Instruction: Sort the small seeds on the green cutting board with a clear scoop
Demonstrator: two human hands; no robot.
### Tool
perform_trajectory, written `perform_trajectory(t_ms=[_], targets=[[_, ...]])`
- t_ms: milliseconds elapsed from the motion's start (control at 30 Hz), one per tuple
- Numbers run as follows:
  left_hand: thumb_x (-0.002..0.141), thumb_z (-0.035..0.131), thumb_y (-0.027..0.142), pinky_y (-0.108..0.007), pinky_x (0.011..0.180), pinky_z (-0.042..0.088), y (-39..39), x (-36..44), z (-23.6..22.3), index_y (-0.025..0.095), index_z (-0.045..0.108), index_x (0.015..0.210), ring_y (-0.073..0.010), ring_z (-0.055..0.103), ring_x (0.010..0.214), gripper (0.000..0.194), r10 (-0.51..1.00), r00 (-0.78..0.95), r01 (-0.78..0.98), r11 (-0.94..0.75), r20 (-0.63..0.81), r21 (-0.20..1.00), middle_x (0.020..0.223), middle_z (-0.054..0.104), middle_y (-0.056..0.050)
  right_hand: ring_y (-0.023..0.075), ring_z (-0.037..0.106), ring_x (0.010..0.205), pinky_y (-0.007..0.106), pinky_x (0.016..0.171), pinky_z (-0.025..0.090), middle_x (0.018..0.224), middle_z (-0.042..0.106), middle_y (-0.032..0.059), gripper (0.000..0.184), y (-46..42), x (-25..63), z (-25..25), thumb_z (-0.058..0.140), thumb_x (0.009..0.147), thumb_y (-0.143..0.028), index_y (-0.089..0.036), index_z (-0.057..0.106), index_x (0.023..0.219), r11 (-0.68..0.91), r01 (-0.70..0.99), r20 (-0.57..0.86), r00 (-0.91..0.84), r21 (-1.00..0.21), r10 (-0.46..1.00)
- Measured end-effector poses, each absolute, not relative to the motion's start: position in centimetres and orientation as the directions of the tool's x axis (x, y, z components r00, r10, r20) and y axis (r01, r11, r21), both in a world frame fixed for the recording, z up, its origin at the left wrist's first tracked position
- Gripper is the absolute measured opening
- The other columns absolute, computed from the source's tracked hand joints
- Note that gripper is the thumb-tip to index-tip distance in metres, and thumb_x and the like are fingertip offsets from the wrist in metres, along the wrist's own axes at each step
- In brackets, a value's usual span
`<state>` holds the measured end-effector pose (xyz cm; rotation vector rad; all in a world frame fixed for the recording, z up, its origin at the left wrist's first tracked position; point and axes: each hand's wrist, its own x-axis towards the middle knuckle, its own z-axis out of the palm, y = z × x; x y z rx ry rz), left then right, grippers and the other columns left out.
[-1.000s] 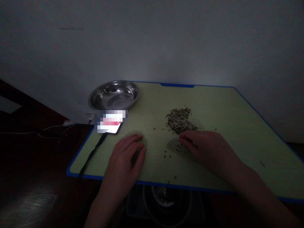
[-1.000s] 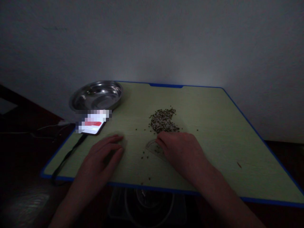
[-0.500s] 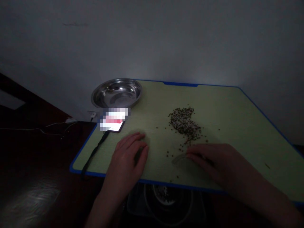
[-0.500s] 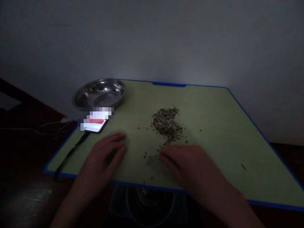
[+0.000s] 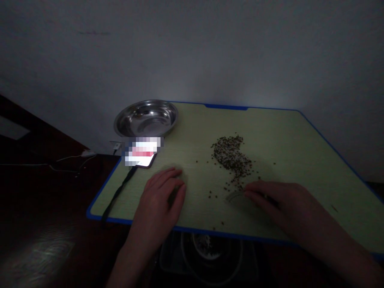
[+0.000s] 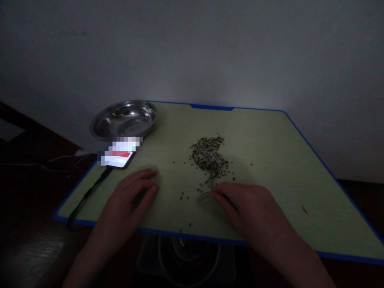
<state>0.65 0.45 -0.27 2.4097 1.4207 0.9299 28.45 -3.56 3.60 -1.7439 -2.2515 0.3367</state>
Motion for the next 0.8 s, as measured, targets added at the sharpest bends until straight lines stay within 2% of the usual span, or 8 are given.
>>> perform_trajectory(t_ms=[233,400,600,800], targets=[[0.093,0.053,0.026,-0.056,0.097,0.050,0.5,0.5,-0.2,0.023,0.064,0.089,-0.0259,0.063,0.114,0.012,0.848,0.349,0.725,-0.514,0.398,0.458,0.117,0.070,-0.008,0.0244,0.071,0.068,0.034,0.059,0.043,0.077,0.076,0.0043,0.026,0.1,25.6,4.1,0.048,0.095,-0.029,-0.023,0.072,0.086,0.250,0.948,0.022,-0.251,-0.196,0.968],[0.094,0.053,0.025,-0.057,0.097,0.050,0.6,0.6,-0.1,0.022,0.062,0.089,-0.0262,0.062,0.115,0.011,0.854,0.341,0.731,-0.504,0.394,0.460,0.118,0.069,-0.009,0.0218,0.069,0.067,0.031,0.055,0.034,0.076,0.075,0.0057,0.023,1.6,23.6,5.0,0.050,0.094,-0.026,-0.020,0.069,0.081,0.396,0.904,0.035,-0.396,-0.159,0.918],[0.093,0.055,0.026,-0.057,0.097,0.050,0.5,0.7,-0.2,0.023,0.064,0.090,-0.0264,0.063,0.114,0.010,0.865,0.319,0.738,-0.483,0.387,0.471,0.117,0.070,-0.009,0.0187,0.068,0.066,0.030,0.056,0.033,0.075,0.075,0.0030,0.020,0.2,22.9,4.4,0.055,0.092,-0.025,-0.021,0.068,0.078,0.520,0.808,-0.005,-0.543,-0.277,0.840],[0.093,0.055,0.026,-0.055,0.098,0.050,0.6,0.7,-0.2,0.022,0.064,0.089,-0.0256,0.064,0.113,0.010,0.861,0.316,0.744,-0.486,0.399,0.459,0.115,0.070,-0.008,0.0182,0.069,0.068,0.029,0.059,0.037,0.075,0.075,0.0008,0.018,-1.6,23.2,4.2,0.057,0.091,-0.024,-0.022,0.069,0.078,0.504,0.784,-0.039,-0.552,-0.362,0.833]])
